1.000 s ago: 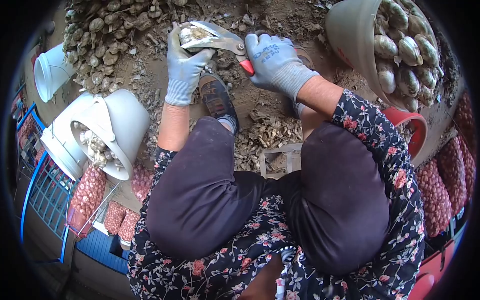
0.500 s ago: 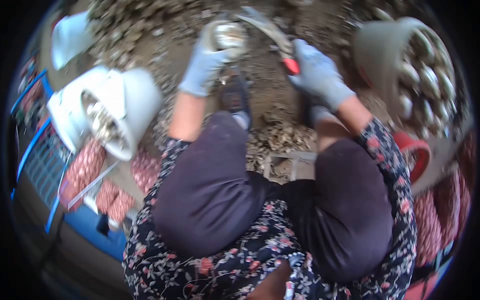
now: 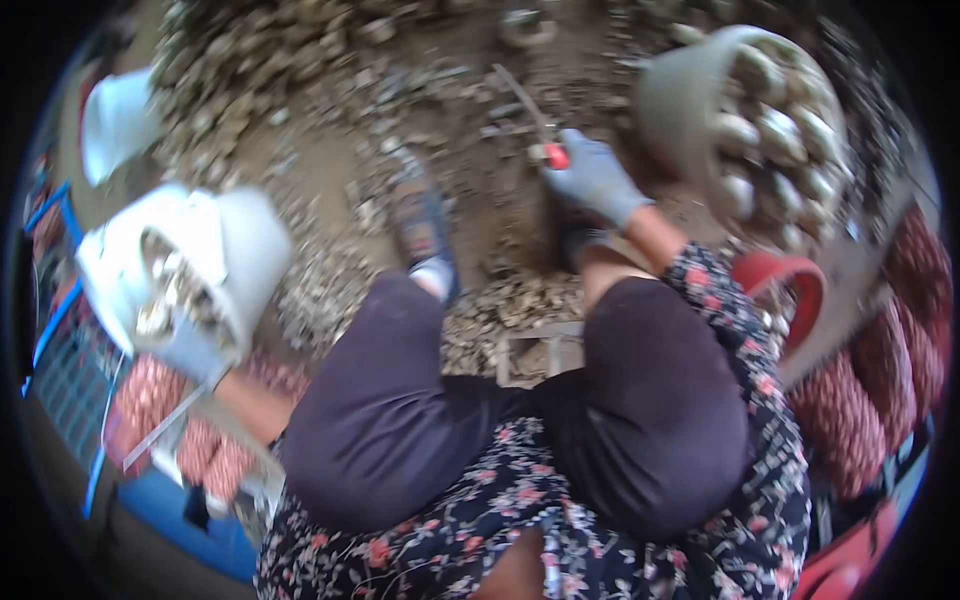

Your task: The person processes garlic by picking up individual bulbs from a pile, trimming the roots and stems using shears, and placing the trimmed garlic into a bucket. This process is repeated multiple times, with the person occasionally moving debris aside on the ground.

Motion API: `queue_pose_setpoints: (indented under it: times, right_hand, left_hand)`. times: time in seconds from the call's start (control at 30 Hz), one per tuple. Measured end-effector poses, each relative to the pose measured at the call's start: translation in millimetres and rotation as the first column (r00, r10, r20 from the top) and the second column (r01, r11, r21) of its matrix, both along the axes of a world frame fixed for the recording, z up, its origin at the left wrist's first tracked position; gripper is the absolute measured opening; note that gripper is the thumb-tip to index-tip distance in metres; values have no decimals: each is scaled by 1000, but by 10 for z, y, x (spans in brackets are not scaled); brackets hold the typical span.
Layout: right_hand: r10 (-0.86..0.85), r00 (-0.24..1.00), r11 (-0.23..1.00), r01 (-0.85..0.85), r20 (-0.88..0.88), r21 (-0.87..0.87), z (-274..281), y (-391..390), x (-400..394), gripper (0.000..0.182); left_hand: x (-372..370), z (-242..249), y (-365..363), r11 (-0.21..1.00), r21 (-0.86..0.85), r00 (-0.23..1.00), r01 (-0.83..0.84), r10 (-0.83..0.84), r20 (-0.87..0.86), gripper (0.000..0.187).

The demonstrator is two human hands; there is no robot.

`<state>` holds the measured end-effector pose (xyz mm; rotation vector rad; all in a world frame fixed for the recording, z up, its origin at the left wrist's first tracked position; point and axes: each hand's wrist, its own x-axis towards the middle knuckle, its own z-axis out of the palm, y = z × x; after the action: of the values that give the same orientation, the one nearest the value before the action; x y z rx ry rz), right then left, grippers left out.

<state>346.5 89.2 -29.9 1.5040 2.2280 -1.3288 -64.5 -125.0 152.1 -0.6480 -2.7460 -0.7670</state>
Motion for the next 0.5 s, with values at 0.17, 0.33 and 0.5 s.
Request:
queue_pose_setpoints:
  times: [0.17, 0.33, 0.5]
  right_hand:
    - [-182, 933, 977, 206, 310, -46, 105, 143, 60, 48]
    - [-221, 920, 973, 183, 323, 144, 1, 368, -126, 54]
    - [-140, 936, 988, 111, 324, 107, -173, 659, -314, 52]
  left_hand:
    - [-136, -184, -177, 767, -619, 931, -167, -83, -355, 74]
    - [599, -772, 863, 704, -603, 849, 375, -523, -82, 36]
    - [1025, -1340, 1568, 544, -277, 610, 792, -733, 301, 34]
